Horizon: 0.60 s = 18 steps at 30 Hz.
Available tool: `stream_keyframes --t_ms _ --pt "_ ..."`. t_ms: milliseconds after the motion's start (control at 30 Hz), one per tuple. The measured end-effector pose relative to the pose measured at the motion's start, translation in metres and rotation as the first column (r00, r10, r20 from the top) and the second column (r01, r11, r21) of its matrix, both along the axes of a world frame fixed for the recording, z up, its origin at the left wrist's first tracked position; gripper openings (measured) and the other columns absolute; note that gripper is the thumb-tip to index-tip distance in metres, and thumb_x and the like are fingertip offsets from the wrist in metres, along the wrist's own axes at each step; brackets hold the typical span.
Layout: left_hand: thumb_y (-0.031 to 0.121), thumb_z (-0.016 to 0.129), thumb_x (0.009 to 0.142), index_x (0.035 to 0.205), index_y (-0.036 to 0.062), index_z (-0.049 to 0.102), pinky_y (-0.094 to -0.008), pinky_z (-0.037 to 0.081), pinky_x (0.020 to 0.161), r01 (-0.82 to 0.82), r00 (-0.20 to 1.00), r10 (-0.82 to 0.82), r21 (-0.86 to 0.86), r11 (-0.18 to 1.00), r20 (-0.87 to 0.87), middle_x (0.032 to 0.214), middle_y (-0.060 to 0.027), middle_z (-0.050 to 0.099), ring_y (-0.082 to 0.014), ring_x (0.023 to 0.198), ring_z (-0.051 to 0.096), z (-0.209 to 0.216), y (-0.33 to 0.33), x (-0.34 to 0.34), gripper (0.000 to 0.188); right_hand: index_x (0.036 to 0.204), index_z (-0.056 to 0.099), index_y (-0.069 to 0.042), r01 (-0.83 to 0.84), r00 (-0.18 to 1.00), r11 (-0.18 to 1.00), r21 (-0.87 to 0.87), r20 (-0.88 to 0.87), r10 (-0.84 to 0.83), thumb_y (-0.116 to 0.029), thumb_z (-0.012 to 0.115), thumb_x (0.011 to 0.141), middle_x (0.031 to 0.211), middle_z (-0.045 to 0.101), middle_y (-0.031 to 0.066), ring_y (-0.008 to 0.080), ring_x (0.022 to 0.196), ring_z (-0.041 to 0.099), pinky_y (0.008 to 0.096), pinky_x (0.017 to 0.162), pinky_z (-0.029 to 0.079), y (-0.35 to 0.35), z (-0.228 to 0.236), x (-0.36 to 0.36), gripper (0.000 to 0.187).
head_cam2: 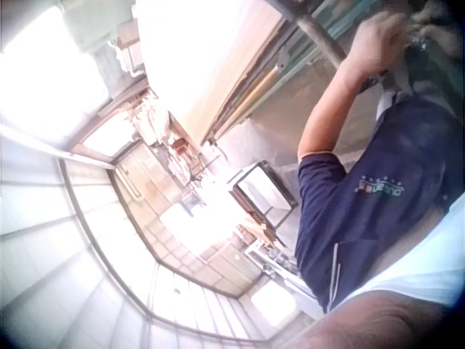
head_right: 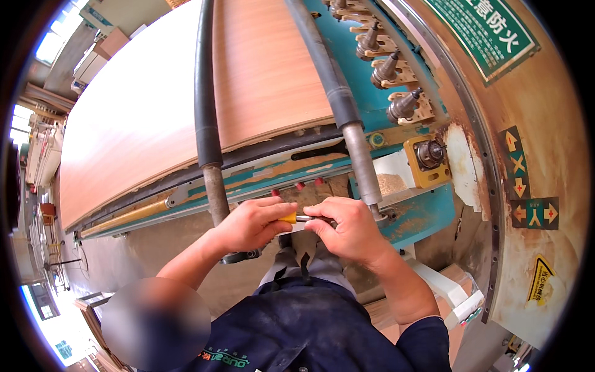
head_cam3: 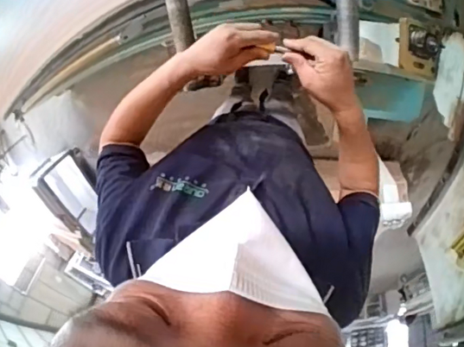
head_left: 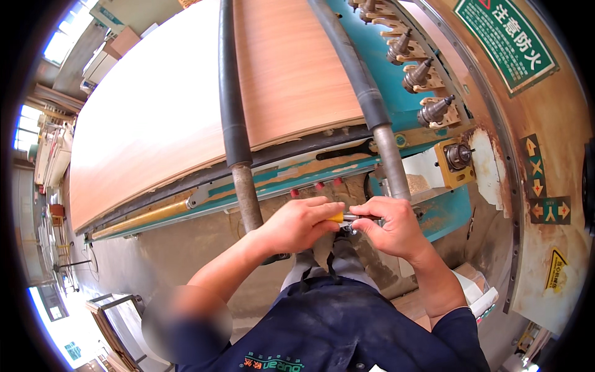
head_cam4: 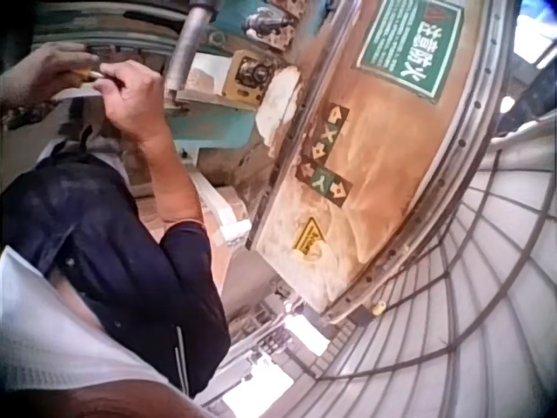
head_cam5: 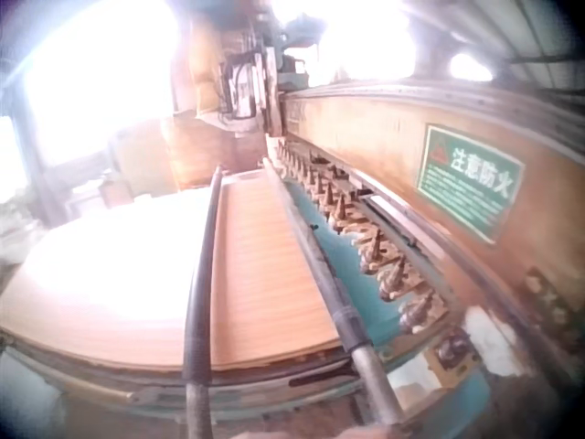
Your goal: The person uses a wrench to loosen a tool holder on a large woodworking machine, replaces a drill bit, and then tightens the holder with the wrench.
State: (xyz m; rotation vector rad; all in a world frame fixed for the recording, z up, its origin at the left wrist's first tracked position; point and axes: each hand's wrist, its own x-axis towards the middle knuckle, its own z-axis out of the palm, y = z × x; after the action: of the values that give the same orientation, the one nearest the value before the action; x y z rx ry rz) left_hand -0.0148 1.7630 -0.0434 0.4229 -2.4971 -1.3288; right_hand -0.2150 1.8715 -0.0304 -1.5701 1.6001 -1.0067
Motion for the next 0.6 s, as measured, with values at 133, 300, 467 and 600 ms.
stream_keyframes --t_ms 133,300,467,600 --pt "0.011 0.065 0.088 0.129 -0.0037 0.050 -0.0340 0.048 0.069 -0.028 0.994 0.062 0.330 0.944 -0.095 0.089 -0.0132 0.062 -0.0196 0.080 0.062 -0.011 0.016 0.008 0.045 0.091 0.071 -0.002 -0.102 0.995 0.994 0.034 0.016 0.102 -0.009 0.073 0.074 0.083 0.069 0.0130 0.0264 0.072 0.066 0.0312 0.065 0.051 0.002 0.006 0.000 0.019" --pt "0.010 0.050 0.099 0.153 0.0168 0.006 -0.0247 0.041 0.061 0.101 0.990 0.032 0.832 0.546 -0.141 0.088 -0.0051 0.056 -0.0082 0.070 0.044 -0.011 0.023 -0.009 0.070 0.109 0.066 -0.002 -0.119 0.970 0.963 0.243 0.235 0.060 -0.005 0.069 0.076 0.078 0.067 0.0108 0.0157 0.068 0.062 0.0295 0.065 0.050 -0.002 0.028 -0.005 0.034" --pt "0.017 0.053 0.098 0.152 0.0083 0.007 -0.0254 0.046 0.064 0.024 0.966 0.204 0.843 0.537 -0.157 0.084 -0.0051 0.057 -0.0091 0.072 0.051 -0.008 0.026 -0.041 0.071 0.112 0.063 0.001 -0.147 0.976 0.961 0.232 0.190 0.104 0.001 0.063 0.080 0.086 0.068 0.0077 0.0101 0.074 0.063 0.0258 0.069 0.052 0.003 0.013 -0.027 0.033" --pt "0.025 0.054 0.097 0.129 -0.0007 0.050 -0.0292 0.049 0.057 -0.427 0.883 0.464 0.547 0.721 0.078 0.076 -0.0087 0.064 -0.0123 0.061 0.059 -0.064 -0.015 -0.054 0.041 0.107 0.063 0.004 0.108 0.921 0.941 0.320 0.325 -0.216 -0.009 0.062 0.087 0.095 0.068 0.0138 0.0194 0.084 0.065 0.0303 0.079 0.050 0.020 -0.010 -0.056 0.024"
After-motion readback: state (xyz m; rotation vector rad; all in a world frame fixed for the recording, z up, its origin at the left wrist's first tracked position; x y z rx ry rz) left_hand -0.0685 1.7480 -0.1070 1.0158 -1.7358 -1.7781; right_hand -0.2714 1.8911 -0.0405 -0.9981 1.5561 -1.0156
